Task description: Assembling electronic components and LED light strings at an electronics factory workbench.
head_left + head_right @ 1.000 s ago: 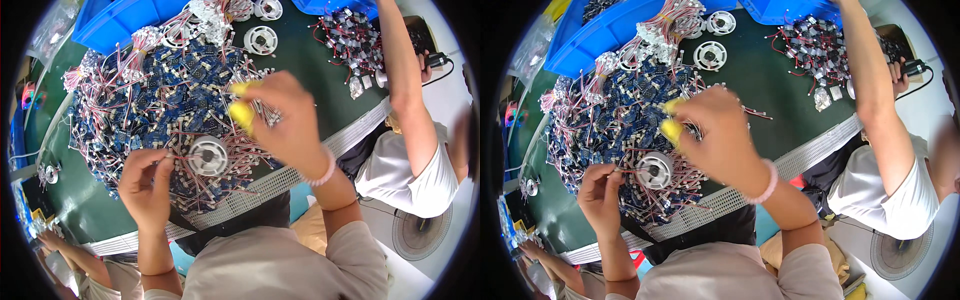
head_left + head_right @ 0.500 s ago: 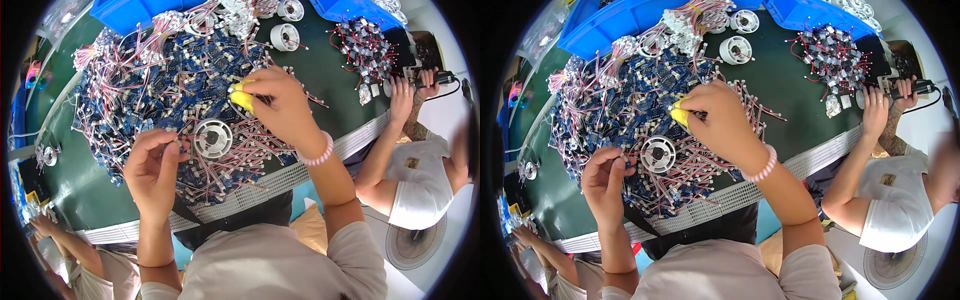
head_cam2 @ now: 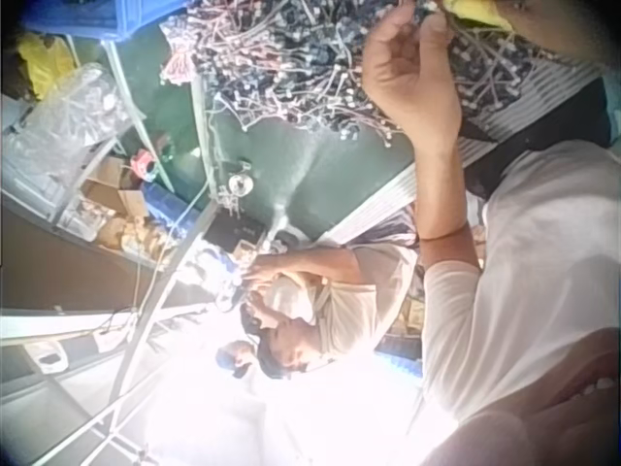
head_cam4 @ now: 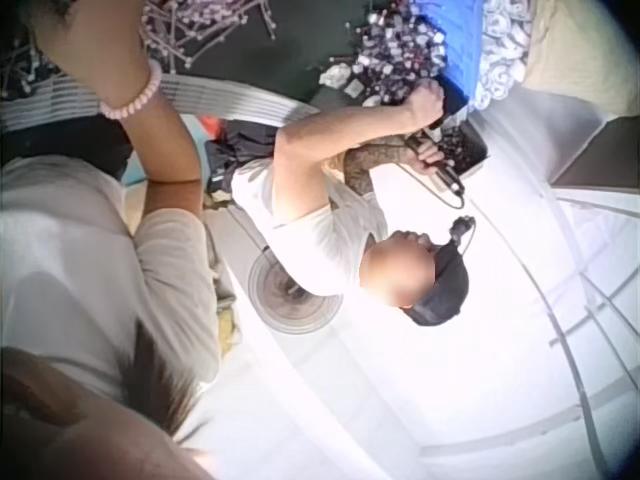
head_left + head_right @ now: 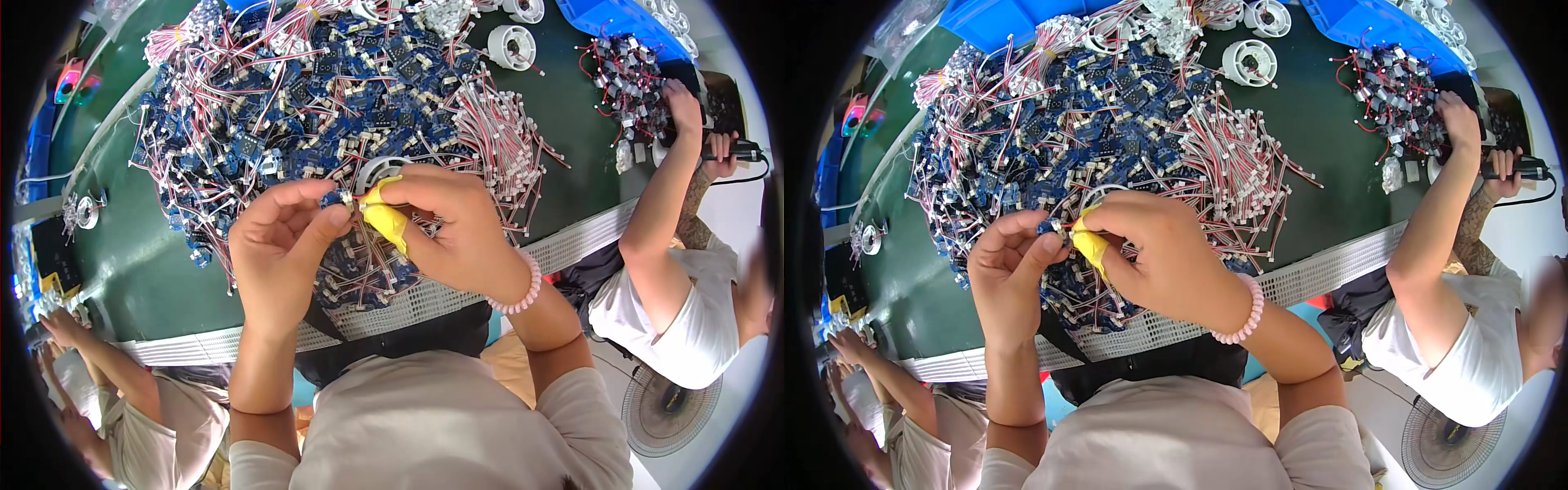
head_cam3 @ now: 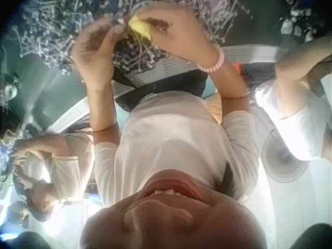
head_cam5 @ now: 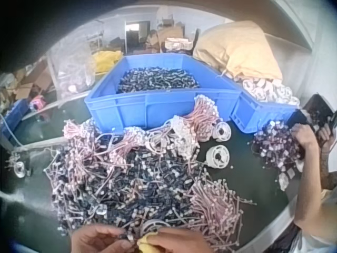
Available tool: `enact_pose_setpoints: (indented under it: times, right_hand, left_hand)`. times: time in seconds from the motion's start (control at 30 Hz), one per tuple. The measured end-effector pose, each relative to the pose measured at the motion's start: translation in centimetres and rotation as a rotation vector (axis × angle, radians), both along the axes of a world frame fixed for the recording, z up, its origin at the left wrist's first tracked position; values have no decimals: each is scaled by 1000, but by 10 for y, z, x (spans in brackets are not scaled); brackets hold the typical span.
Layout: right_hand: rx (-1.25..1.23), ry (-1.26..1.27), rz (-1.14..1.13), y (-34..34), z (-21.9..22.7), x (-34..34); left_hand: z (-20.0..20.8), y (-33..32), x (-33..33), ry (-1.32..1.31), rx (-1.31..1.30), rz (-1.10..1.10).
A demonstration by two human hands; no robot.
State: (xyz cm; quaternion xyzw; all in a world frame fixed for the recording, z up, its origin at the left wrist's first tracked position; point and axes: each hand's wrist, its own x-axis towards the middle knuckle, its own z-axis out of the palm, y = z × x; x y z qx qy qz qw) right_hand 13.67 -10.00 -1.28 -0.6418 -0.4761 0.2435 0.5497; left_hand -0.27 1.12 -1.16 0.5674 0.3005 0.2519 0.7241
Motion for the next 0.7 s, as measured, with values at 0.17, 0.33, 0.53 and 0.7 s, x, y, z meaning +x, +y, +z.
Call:
enact_pose_setpoints:
  times: [0.17,0.33,0.53,0.7]
  right_hand:
    - [1,-72,29,2,-1,3]
    - [32,-181,40,2,2,2]
    - [47,115,85,-9,2,-2]
    - [-27,10,191,-12,2,2]
  left_hand:
    - [5,0,-1,17,-6,-48]
    - [10,-3,1,53,56,-26]
    - [11,-1,-7,1,7,-92]
    - [10,2,-10,-4,10,-190]
